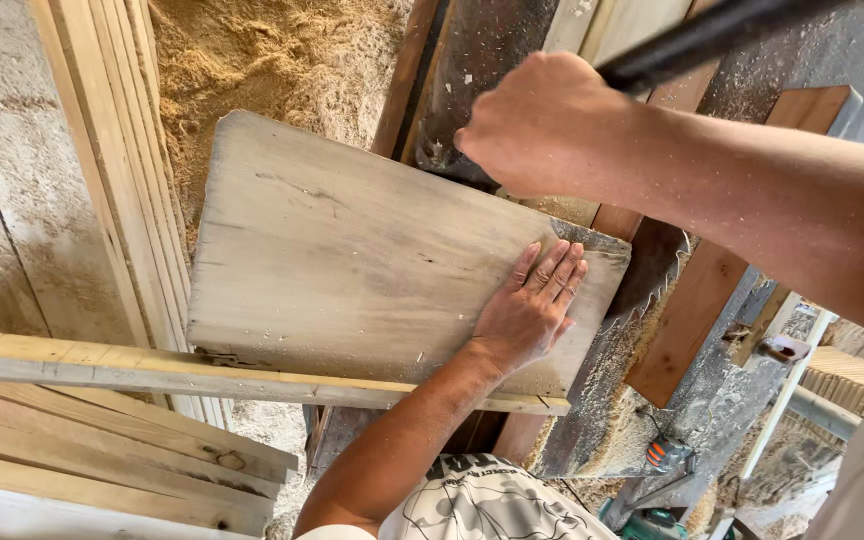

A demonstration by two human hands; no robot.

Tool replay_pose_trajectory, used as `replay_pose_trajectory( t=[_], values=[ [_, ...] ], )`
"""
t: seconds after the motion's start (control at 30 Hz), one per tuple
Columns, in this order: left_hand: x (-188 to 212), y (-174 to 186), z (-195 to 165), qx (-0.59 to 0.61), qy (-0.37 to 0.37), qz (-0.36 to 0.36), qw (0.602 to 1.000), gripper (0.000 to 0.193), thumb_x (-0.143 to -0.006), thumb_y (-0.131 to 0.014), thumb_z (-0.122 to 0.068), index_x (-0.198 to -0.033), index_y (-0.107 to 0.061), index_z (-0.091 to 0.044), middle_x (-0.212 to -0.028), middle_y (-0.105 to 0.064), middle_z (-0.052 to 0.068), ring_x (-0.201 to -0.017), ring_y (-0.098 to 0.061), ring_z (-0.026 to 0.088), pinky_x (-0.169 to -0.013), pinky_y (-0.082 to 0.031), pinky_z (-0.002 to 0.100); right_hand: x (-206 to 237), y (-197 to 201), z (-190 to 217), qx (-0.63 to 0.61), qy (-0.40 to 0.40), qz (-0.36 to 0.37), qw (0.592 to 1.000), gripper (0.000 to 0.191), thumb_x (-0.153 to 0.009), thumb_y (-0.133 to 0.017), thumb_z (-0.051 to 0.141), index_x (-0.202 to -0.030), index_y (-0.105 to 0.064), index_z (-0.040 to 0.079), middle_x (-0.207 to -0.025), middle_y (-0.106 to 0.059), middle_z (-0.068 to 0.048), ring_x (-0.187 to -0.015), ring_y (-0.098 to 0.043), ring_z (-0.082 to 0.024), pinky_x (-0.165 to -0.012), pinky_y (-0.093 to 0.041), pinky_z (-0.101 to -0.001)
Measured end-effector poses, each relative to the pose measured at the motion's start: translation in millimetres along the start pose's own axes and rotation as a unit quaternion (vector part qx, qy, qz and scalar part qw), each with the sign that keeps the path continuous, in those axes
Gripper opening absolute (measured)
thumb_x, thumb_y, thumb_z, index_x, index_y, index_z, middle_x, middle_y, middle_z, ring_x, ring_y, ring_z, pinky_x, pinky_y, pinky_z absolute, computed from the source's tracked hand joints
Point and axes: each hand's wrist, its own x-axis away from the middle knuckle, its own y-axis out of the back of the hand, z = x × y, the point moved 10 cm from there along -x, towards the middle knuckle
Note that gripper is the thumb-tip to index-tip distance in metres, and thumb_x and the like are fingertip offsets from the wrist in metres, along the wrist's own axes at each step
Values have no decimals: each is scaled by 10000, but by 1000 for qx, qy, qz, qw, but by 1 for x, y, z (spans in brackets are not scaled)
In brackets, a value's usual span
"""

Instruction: The person organizes wooden planks, handles a thin wooden strip, and uses a hammer on a wooden surface in a workshop environment.

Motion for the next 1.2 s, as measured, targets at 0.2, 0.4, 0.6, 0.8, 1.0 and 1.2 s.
replay_pose_trajectory(
  t=[0.2,0.4,0.6,0.8,1.0,1.2],
  values=[
    [1,-5,-3,18,-5,6,1000,771,-973,-590,-462,-1581,-391,-31,-1684,-301,145,-1579,-222,275,-1292,-84,507,11,37,-17,-17,-39,-199,979,448,-1053,-570,160,-1493,-501,109,-677,-699,-78,-475,-594,-86,-379,-529,-271],
    [1,-3,-1,17,1,3,1000,784,-954,-604,-458,-1579,-391,-36,-1685,-295,135,-1578,-225,266,-1291,-90,505,10,-8,3,-37,-2,6,999,537,-1090,-556,224,-1586,-350,207,-727,-728,-59,-532,-649,-97,-443,-535,-249],
    [1,-3,-1,22,-4,8,1000,774,-957,-605,-448,-1575,-392,-34,-1683,-291,147,-1577,-220,280,-1290,-92,510,-8,-7,3,27,20,31,999,168,-965,-666,223,-1063,-755,119,-726,-730,-60,-524,-594,-66,-438,-513,-257],
    [2,-8,-2,26,-8,-1,1000,743,-991,-586,-444,-1580,-385,-39,-1691,-280,145,-1587,-204,281,-1304,-96,511,25,9,-15,34,-36,-161,986,527,-1067,-482,210,-1580,-379,147,-642,-687,-43,-382,-574,-27,-323,-474,-256],
    [3,-5,2,18,4,-1,1000,778,-973,-571,-475,-1592,-377,-46,-1698,-283,128,-1589,-218,272,-1306,-101,499,13,-13,6,33,-1,-81,996,712,-977,-629,154,-1619,-323,123,-754,-740,-75,-443,-616,-45,-356,-490,-223],
    [4,-15,-7,-22,-18,13,999,751,-1011,-507,-478,-1584,-374,-12,-1681,-286,182,-1579,-212,297,-1291,-89,509,41,-69,-1,-126,-85,-173,973,412,-1028,-555,139,-1431,-489,88,-755,-662,-75,-488,-609,-122,-351,-485,-276]
  ],
)
